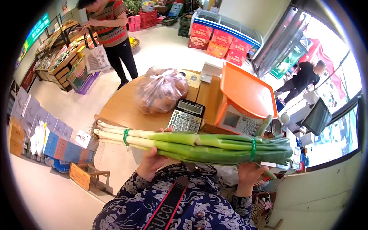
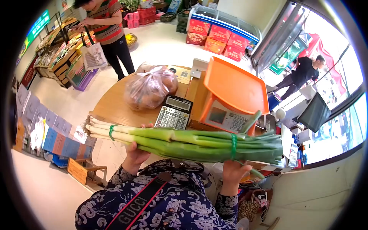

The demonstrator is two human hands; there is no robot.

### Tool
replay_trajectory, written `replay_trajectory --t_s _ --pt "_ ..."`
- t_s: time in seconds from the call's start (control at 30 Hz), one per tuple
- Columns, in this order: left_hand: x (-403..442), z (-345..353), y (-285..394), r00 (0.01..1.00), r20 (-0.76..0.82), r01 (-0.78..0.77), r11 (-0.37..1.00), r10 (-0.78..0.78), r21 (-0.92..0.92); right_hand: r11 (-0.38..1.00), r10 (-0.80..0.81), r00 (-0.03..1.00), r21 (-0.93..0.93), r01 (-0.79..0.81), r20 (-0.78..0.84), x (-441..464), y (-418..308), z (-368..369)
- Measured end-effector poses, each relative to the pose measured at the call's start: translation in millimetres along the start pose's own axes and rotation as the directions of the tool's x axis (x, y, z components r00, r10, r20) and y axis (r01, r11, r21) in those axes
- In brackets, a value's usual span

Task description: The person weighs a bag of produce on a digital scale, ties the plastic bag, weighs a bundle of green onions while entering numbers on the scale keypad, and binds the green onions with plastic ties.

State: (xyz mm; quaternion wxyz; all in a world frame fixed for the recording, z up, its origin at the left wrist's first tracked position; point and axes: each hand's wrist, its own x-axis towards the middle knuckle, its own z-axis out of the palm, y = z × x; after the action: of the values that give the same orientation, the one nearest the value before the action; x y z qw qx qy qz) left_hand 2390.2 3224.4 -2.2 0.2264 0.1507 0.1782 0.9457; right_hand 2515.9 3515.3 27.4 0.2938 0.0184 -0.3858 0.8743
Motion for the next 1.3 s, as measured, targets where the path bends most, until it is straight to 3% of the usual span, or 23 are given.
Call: replay_trajectory --t_s 0.03,0.17,0.4,0.6,0.8,0.9,1.07,1.1,1.3 --pt "-2.1 -2.0 0.1 0.999 0.044 0.009 1.000 -0.009 0.011 0.997 0.019 0.999 0.081 -0.016 -0.043 -2.3 0.6 -2.7" --pt "-5.5 -0.7 13.1 0.998 0.060 -0.018 1.000 0.018 0.007 0.989 0.122 0.979 0.107 -0.105 -0.164 -11.4 5.7 6.1" --pt "-17.3 -26.7 47.2 0.998 -0.069 0.007 1.000 -0.007 0.009 0.962 0.270 0.962 0.040 -0.269 -0.039 -39.4 29.2 19.1" --pt "-24.1 -71.7 72.9 0.955 -0.295 -0.008 0.999 0.019 0.040 0.947 0.317 0.948 0.041 -0.318 0.022 -55.9 69.3 45.6" --pt "-14.8 -104.5 96.4 0.951 -0.309 0.005 1.000 -0.005 0.000 0.935 0.354 0.935 -0.028 -0.354 -0.014 -70.6 99.5 55.0" --pt "-8.6 -120.5 105.4 0.962 -0.271 0.033 0.999 -0.028 0.015 0.879 0.477 0.879 0.034 -0.476 -0.013 -74.9 105.4 66.1" --pt "15.3 -158.7 115.3 0.985 -0.105 0.126 0.989 -0.134 -0.076 0.936 0.336 0.927 0.049 -0.348 0.168 -91.4 109.8 53.8" --pt "16.8 -166.6 118.3 0.982 -0.148 0.106 0.992 -0.114 -0.064 0.928 0.352 0.920 0.063 -0.367 0.174 -95.0 114.3 42.6" --pt "14.8 -161.6 115.1 0.961 -0.245 0.152 0.986 -0.131 0.070 0.888 0.406 0.914 0.241 -0.392 -0.013 -94.2 106.3 39.5"
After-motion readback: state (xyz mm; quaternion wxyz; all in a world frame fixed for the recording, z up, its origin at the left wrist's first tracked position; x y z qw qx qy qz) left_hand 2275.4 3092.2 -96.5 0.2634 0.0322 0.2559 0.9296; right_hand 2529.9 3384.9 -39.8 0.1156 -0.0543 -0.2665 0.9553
